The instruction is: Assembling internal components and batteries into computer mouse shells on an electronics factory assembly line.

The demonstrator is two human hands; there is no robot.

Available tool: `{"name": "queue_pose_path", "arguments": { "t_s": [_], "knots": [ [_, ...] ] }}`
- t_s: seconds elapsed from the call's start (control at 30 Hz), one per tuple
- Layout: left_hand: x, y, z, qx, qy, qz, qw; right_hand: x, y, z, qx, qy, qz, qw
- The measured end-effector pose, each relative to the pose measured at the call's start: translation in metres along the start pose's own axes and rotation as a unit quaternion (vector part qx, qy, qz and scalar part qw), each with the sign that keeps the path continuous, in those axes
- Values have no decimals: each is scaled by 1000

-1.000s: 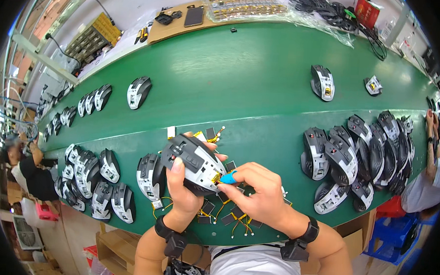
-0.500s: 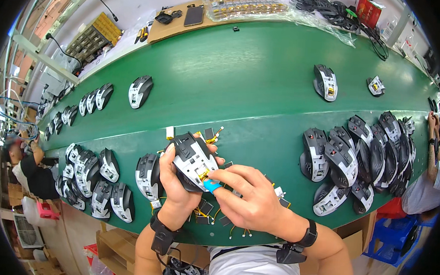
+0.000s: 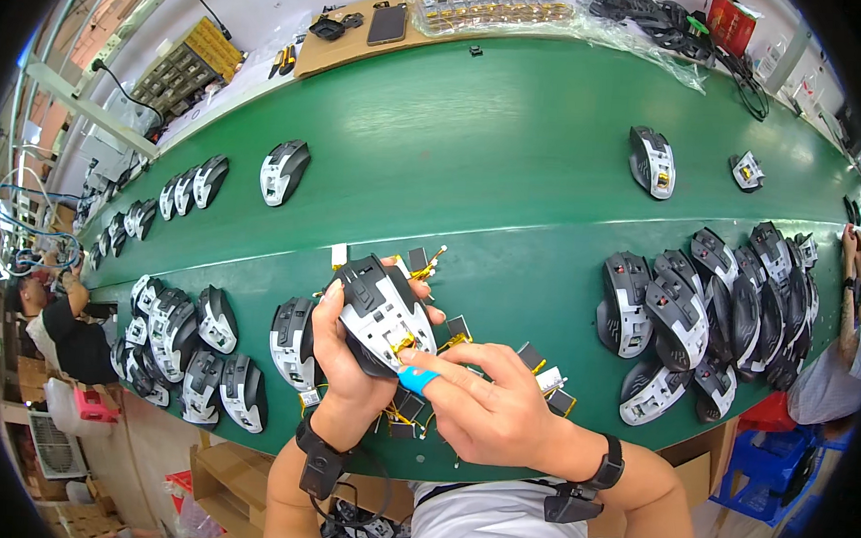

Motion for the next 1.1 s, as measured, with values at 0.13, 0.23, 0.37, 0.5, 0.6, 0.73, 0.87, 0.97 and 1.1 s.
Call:
{"name": "queue_pose_path", "arguments": {
  "t_s": [0.13, 0.23, 0.37, 0.5, 0.6, 0.73, 0.87, 0.97, 1.1],
  "knots": [
    [-5, -3, 4, -10, 26, 34, 999, -2, 4, -2, 27, 41, -50, 997],
    [-2, -2, 3, 15, 18, 40, 999, -2, 5, -2, 16, 53, -45, 997],
    [-6, -15, -3, 48, 13, 21, 999, -8, 12, -5, 23, 55, -54, 997],
    [-9, -15, -12, 64, 18, 26, 997, -1, 12, -13, 34, 81, -79, 993],
    [-12, -16, -17, 52, 65, 70, 994, -7, 18, -29, 98, 62, -43, 992],
    [-9, -11, -21, 84, 41, 112, 989, 1, 14, -26, -21, 162, -71, 984],
    [-9, -10, -22, 87, 16, 28, 996, 17, 3, 3, -136, 166, -71, 974],
    [-5, -5, -16, 79, 22, 31, 996, 13, 7, 3, -139, 147, -50, 978],
    [-9, -4, -13, 94, 3, 61, 994, 14, 8, 6, -103, 124, -41, 986]
  ]
}}
Point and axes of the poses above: each hand's wrist, its own x-axis away from the middle knuckle, its own y-axis out of the palm, z = x × y, the point moved 2 cm from there along -x, towards the middle knuckle, and after that the axes turned 1 degree about y, right-handed, at the moved point
